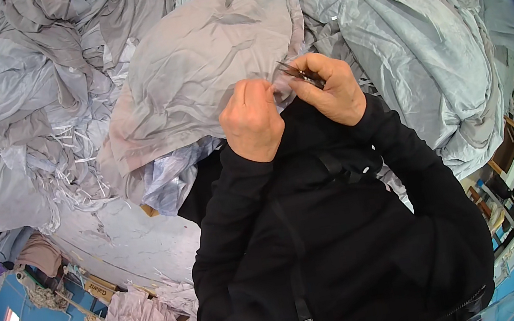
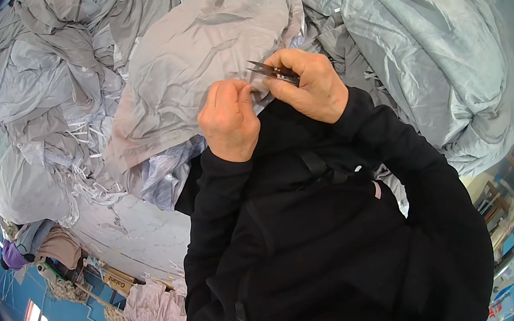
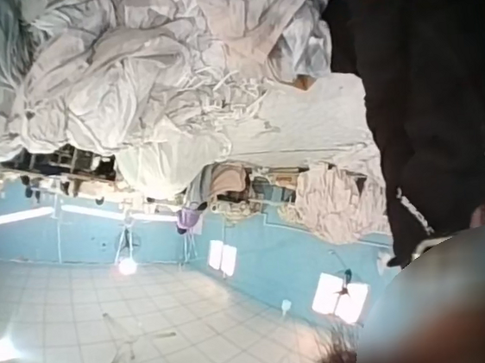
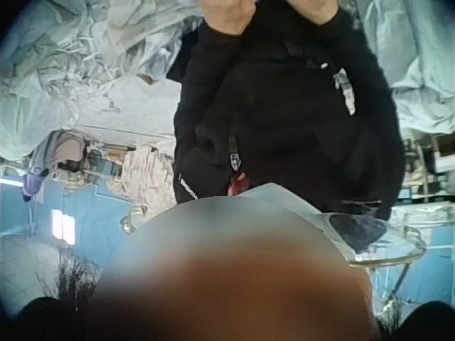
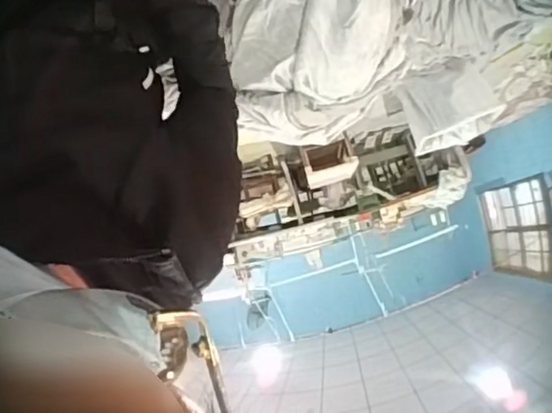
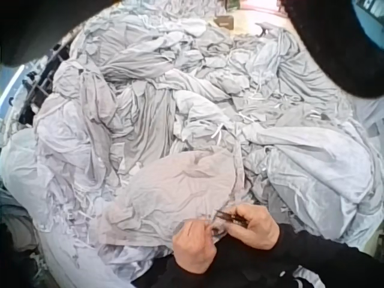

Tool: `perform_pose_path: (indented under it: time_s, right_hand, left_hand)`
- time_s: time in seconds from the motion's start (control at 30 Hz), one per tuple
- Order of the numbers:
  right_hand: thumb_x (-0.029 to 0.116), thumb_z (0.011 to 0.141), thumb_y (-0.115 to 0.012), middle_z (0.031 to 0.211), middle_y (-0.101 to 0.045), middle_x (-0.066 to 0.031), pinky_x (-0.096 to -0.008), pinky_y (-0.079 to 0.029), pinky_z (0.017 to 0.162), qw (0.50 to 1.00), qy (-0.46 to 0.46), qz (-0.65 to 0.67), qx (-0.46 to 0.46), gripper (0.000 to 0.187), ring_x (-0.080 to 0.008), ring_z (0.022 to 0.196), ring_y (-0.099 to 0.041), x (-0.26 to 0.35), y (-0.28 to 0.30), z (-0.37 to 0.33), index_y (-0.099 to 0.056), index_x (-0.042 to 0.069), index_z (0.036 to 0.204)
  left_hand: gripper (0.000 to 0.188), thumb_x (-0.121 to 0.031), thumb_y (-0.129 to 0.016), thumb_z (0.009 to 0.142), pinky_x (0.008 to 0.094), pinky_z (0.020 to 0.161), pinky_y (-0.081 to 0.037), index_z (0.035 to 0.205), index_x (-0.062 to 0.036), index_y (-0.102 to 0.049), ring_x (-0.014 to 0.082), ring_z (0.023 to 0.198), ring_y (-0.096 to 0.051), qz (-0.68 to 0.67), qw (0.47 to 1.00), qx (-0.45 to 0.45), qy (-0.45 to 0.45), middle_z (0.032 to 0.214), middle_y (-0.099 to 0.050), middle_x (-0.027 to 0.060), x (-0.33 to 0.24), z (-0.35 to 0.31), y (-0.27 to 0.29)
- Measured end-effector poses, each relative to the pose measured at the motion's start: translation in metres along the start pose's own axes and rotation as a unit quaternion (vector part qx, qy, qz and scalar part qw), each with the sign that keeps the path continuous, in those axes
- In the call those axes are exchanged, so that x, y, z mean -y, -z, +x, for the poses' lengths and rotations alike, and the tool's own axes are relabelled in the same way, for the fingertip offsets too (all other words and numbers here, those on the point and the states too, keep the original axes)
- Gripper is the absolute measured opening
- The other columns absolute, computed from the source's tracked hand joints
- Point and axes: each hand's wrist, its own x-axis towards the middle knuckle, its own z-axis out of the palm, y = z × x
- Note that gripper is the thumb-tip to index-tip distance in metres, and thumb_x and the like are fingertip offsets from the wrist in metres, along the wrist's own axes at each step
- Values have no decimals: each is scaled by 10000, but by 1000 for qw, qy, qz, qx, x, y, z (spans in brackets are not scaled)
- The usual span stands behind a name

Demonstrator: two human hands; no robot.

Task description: The recorder is inspecting and fixing the corners or seams of pillow covers using hemostats.

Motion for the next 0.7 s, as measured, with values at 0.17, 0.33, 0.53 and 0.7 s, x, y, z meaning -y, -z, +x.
perform_pose_path:
  time_s: [0.17,0.33,0.53,0.7]
  right_hand:
    - [21,831,-722,854,-645,-71,-262,-484,680,988,110,-106,-10,289,-146,724,-606,3,8,-5,-664,-21,1111]
    - [35,785,-762,816,-622,-92,-291,-475,587,974,143,-173,-11,312,-200,652,-610,8,4,-6,-688,11,1087]
    - [60,746,-787,789,-625,-75,-322,-463,530,955,189,-225,-37,311,-229,596,-598,14,0,-3,-710,63,1047]
    - [82,734,-796,781,-622,-63,-333,-458,517,950,199,-239,-37,302,-241,584,-591,17,-1,-2,-714,86,1025]
  left_hand:
    - [105,10,-654,847,418,578,-478,873,-24,-558,341,699,-606,-28,999,-1,39,807,-604,122,0,-1,5]
    - [98,-6,-644,879,421,589,-476,879,-26,-548,343,701,-603,-51,995,17,87,806,-612,125,1,-3,8]
    - [92,-19,-634,896,418,596,-471,877,-25,-545,337,694,-603,-100,982,35,157,798,-614,127,4,-7,6]
    - [98,-21,-635,899,416,595,-470,864,-24,-544,331,684,-601,-110,981,27,160,782,-612,124,5,-6,6]
